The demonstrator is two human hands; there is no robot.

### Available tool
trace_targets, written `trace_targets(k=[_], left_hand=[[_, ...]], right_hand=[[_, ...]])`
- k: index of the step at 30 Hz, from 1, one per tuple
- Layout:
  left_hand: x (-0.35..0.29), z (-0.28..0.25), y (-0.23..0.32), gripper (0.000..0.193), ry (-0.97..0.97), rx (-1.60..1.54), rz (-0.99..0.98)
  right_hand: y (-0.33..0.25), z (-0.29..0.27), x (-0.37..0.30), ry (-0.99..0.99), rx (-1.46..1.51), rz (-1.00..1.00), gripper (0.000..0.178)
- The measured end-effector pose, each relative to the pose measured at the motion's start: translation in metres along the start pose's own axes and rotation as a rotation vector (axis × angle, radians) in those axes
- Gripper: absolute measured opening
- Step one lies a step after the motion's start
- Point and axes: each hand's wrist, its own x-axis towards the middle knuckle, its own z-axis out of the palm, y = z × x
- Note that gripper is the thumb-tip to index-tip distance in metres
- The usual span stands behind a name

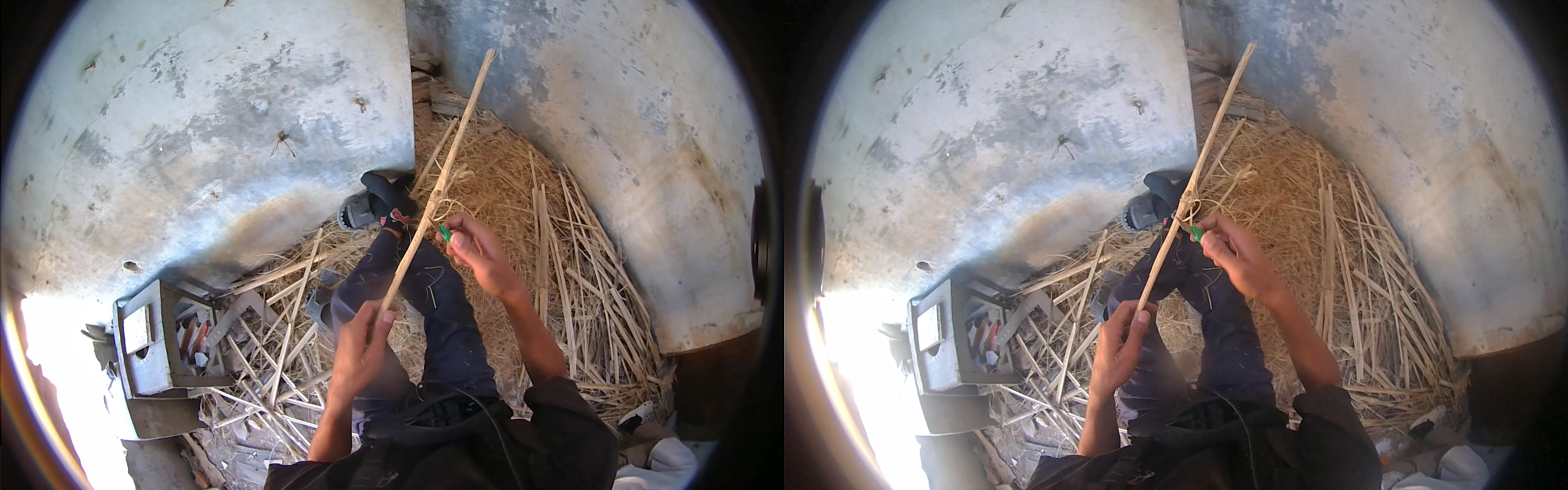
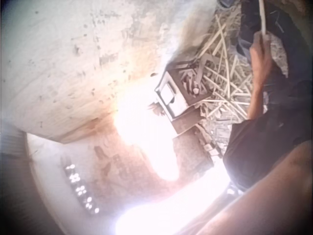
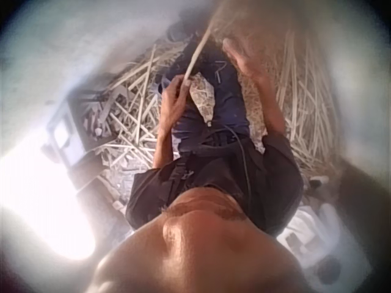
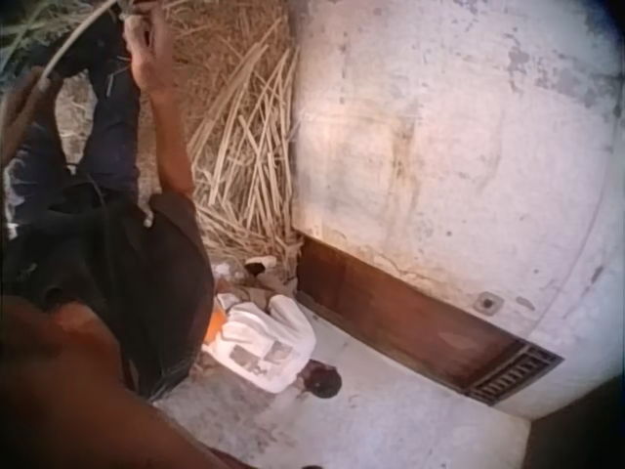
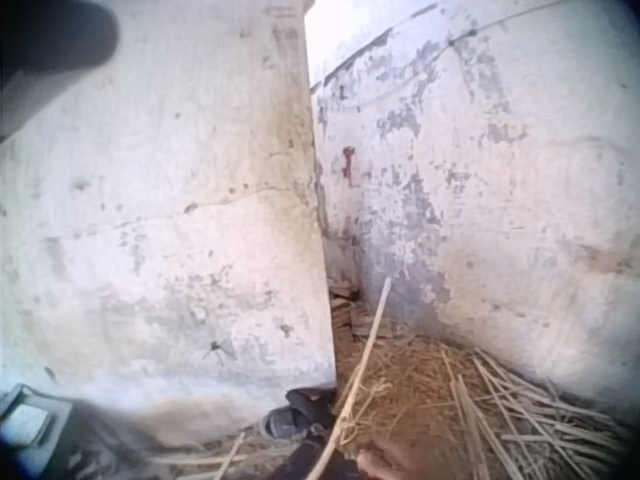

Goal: The person sits on the floor and uses a green utility knife to shave the surface of a long bamboo stick. They hold the stick with their left hand and scrape along its length with the knife in their right hand, producing thin wood shavings that fall onto the floor.

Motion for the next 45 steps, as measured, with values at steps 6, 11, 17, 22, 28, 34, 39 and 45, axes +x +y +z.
trace_targets(k=[6,11,17,22,28,34,39,45], left_hand=[[0.006,0.007,-0.001,0.027,0.138,0.014,0.073],[0.005,0.008,0.020,0.026,0.120,0.054,0.064],[0.004,0.014,0.026,0.032,0.119,0.054,0.067],[0.002,0.017,0.020,0.033,0.109,0.029,0.096],[0.001,0.017,0.016,0.033,0.104,0.055,0.095],[-0.001,0.018,0.008,0.031,0.121,0.105,0.101],[-0.003,0.019,0.005,0.030,0.141,0.150,0.105],[-0.009,0.020,-0.012,0.028,0.103,0.191,0.051]], right_hand=[[-0.019,0.034,-0.020,0.093,-0.531,-0.449,0.034],[-0.022,0.035,-0.023,0.085,-0.628,-0.493,0.036],[-0.025,0.031,-0.022,0.102,-0.657,-0.528,0.035],[-0.023,0.030,-0.022,0.125,-0.678,-0.534,0.034],[-0.021,0.028,-0.020,0.171,-0.702,-0.546,0.032],[-0.016,0.026,-0.016,0.180,-0.710,-0.547,0.030],[-0.018,0.022,-0.016,0.158,-0.733,-0.472,0.030],[-0.002,0.010,0.001,0.272,-0.690,-0.415,0.034]])
